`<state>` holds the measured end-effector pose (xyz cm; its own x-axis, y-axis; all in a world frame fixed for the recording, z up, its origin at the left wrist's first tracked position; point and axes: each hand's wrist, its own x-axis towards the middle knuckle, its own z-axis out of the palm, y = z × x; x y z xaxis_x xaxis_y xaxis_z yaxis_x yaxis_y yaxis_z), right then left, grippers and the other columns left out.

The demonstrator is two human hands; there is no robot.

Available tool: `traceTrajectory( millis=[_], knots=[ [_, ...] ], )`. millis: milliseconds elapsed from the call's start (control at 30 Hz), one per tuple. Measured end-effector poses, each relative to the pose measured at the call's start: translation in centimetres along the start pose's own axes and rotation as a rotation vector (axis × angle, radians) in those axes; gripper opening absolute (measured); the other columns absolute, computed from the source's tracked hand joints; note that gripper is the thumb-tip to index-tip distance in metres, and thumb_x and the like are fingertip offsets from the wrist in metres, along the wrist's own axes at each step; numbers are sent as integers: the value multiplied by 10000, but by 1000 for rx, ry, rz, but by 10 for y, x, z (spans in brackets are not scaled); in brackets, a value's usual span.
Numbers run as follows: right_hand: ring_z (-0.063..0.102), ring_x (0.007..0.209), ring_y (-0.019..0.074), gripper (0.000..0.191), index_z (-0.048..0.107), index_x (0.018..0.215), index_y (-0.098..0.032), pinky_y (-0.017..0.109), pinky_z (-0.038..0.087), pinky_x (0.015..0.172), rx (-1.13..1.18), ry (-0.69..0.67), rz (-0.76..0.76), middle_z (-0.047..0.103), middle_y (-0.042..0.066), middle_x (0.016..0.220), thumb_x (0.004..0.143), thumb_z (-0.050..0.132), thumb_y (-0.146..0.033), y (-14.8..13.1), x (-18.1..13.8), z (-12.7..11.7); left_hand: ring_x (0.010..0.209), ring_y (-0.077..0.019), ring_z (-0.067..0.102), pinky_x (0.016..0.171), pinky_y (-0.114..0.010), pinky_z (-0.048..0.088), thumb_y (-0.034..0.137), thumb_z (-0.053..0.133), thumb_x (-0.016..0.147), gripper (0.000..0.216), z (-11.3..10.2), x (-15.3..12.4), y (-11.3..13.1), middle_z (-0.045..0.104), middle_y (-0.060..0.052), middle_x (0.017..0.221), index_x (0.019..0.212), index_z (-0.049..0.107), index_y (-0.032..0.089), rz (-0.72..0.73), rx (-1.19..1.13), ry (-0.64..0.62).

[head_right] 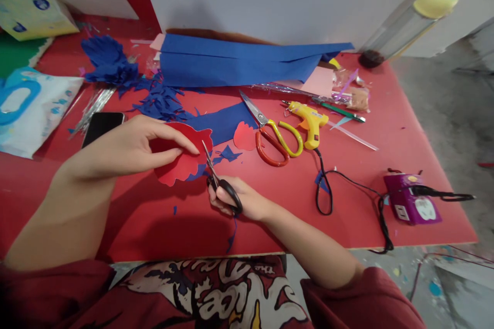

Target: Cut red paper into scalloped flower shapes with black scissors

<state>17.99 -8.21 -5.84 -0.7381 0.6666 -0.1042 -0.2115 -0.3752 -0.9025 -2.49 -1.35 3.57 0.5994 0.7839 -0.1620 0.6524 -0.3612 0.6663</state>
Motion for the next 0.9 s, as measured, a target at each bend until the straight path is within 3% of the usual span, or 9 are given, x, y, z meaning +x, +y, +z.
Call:
traceTrajectory(
  millis=[700, 900],
  knots=[
    [353, 438, 62, 469, 412, 706, -178, 212, 277, 419, -25, 18, 2, 380, -54, 561, 817, 484, -628, -1, 0, 0, 594, -100, 615, 585, -191, 444, 174, 471, 704, 308, 1, 2, 0, 735, 30, 779, 849, 741, 207, -39, -10, 22],
    [369, 441, 67, 475, 417, 713, -178, 209, 288, 416, -26, 32, 2, 387, -51, 561, 810, 485, -638, 0, 0, 0, 647, -111, 635, 640, -193, 463, 183, 474, 711, 310, 2, 2, 1, 740, 34, 809, 864, 741, 220, -48, -9, 70]
  ],
)
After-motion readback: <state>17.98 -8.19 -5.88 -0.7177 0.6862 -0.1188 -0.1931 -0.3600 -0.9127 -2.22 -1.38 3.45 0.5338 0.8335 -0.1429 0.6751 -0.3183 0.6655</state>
